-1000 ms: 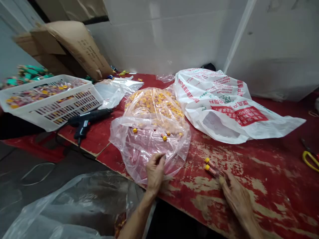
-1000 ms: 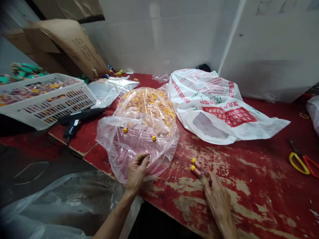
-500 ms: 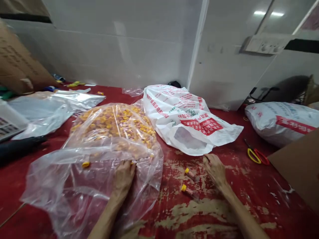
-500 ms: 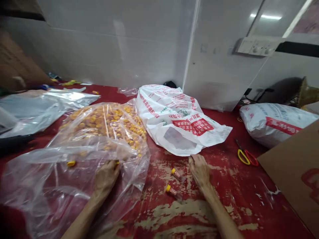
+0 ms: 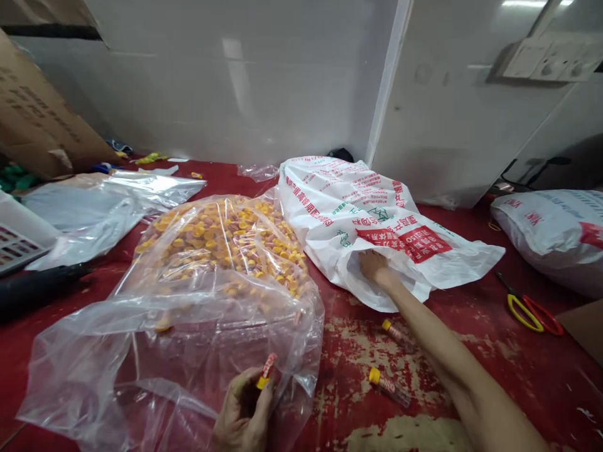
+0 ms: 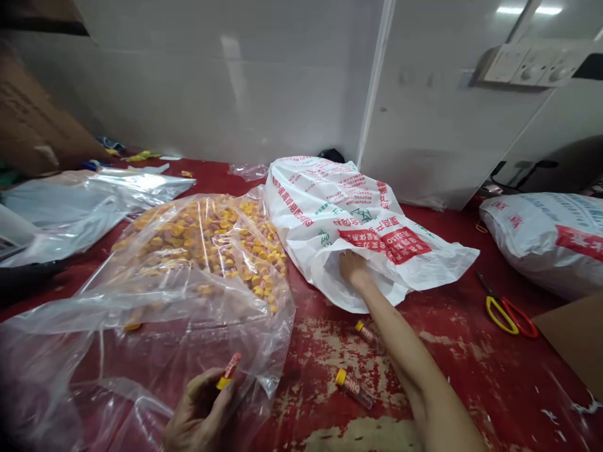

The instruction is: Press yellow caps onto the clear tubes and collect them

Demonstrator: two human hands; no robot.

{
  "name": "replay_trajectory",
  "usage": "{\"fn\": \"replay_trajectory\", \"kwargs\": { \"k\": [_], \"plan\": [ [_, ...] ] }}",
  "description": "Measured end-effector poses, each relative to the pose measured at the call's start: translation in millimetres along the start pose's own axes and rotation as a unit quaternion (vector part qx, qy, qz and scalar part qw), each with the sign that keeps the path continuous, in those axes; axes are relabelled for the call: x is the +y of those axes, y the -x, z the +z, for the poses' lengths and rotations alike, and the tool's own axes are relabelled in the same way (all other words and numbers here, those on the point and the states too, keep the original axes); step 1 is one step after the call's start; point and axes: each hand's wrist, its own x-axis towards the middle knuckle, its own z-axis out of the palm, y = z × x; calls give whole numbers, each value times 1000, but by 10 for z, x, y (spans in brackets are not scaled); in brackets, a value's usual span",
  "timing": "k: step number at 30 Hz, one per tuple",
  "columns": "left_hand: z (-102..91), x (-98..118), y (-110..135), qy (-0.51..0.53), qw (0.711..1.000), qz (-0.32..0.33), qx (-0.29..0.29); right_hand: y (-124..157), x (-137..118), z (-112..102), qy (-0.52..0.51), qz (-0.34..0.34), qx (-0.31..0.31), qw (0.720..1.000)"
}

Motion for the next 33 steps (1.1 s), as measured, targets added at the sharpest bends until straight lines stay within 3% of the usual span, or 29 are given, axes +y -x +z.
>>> {"fn": "replay_trajectory", "kwargs": {
  "k": [3,7,13,16,17,18,20,21,22,25,27,30,33],
  "plan": [
    [-44,26,-37,2,998,13,-56,6,47,-31,21,-16,-31,999],
    [-50,130,-14,17,998,35,-56,185,61,-88,10,-48,-20,999],
    [-95,366,228,129,991,-6,-40,450,-49,-285,-98,-66,85,989],
    [-159,490,402,192,979,-52,-38,816,-178,-403,-199,-46,153,967],
    [-171,521,465,203,976,-62,-50,1013,-232,-418,-260,-41,162,951],
    [-174,545,529,210,973,-70,-68,1245,-292,-416,-401,-31,170,900],
    [-151,571,660,218,966,-80,-112,1774,-428,-361,-623,3,119,774],
    [-127,575,726,220,963,-83,-134,2047,-501,-319,-674,22,88,734],
    [-97,574,791,221,959,-84,-156,2308,-573,-276,-691,36,56,720],
    [-1,569,975,210,951,-81,-214,2927,-743,-197,-629,52,5,775],
    [50,580,1081,185,948,-75,-247,3167,-788,-201,-594,67,2,802],
    [112,619,1214,164,939,-89,-290,3322,-756,-247,-598,88,5,797],
    [171,647,1321,201,922,-130,-305,3349,-687,-293,-570,42,9,820]
  ]
}}
